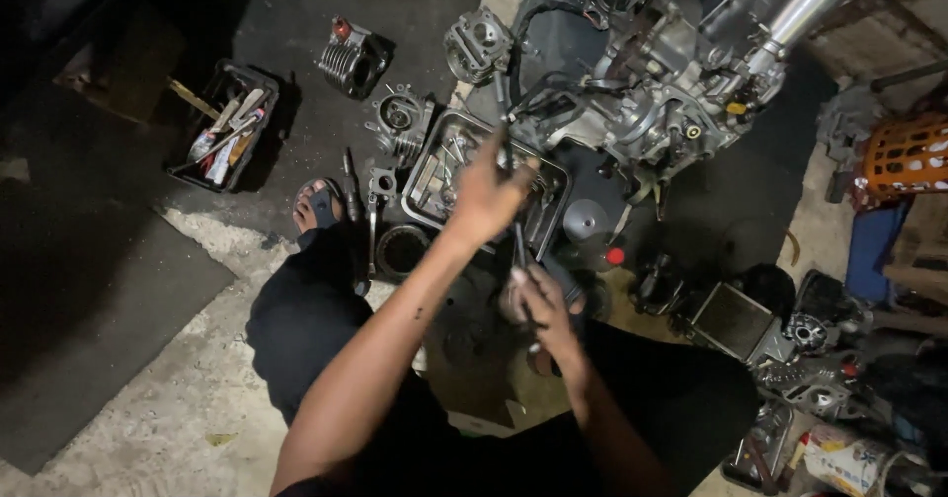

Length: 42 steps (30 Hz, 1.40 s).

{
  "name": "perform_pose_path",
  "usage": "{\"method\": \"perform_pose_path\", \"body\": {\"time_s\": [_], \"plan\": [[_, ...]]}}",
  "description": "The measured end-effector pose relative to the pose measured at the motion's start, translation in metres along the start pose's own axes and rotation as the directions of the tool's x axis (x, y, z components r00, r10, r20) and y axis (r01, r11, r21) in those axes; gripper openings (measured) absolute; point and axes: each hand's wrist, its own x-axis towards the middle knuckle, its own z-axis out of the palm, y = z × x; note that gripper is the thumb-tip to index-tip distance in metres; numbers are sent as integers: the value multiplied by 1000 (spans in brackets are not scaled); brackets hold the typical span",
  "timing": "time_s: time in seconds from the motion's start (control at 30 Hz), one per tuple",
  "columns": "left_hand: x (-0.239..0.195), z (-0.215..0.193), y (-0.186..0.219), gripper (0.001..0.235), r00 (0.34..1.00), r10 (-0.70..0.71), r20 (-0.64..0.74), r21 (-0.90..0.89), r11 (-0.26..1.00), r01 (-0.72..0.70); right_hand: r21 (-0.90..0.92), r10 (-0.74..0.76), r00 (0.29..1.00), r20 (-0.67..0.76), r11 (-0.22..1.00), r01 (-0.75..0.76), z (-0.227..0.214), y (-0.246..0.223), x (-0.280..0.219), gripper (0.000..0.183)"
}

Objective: The person sits on a low stool and uses a hex key to tighten bolts on a disassembled engine block. They repeatedly select tools from a metal tray, apply them to specific fasteners, and return the tools to the tray.

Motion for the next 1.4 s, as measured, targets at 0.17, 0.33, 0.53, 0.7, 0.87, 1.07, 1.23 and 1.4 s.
{"method": "perform_pose_path", "body": {"time_s": [0.17,0.33,0.53,0.7,0.87,1.07,1.23,1.4], "plan": [[10,31,-29,78,970,-161,180,36,987,157,-34,-70,966,-248,997,63,-1,-37,1,32],[46,94,-107,58,962,-113,247,121,989,85,196,71,941,-330,981,-6,8,-36,8,36],[60,144,-128,49,961,-48,272,104,994,21,325,27,977,-211,945,44,-4,-25,5,72],[63,152,-115,41,929,-90,360,54,996,75,75,14,958,-286,997,8,-22,-12,0,54],[52,148,-99,43,925,-164,343,145,982,121,352,-24,974,-227,930,105,-17,-30,-1,51],[52,153,-93,47,922,-177,344,67,984,163,356,-86,981,-175,923,145,-36,-11,9,59],[64,163,-93,47,903,-210,374,73,978,197,321,-80,983,-166,938,131,-41,-35,16,67],[74,168,-110,46,900,-218,377,-13,971,240,251,-61,982,-178,962,105,-37,-60,16,64]]}}
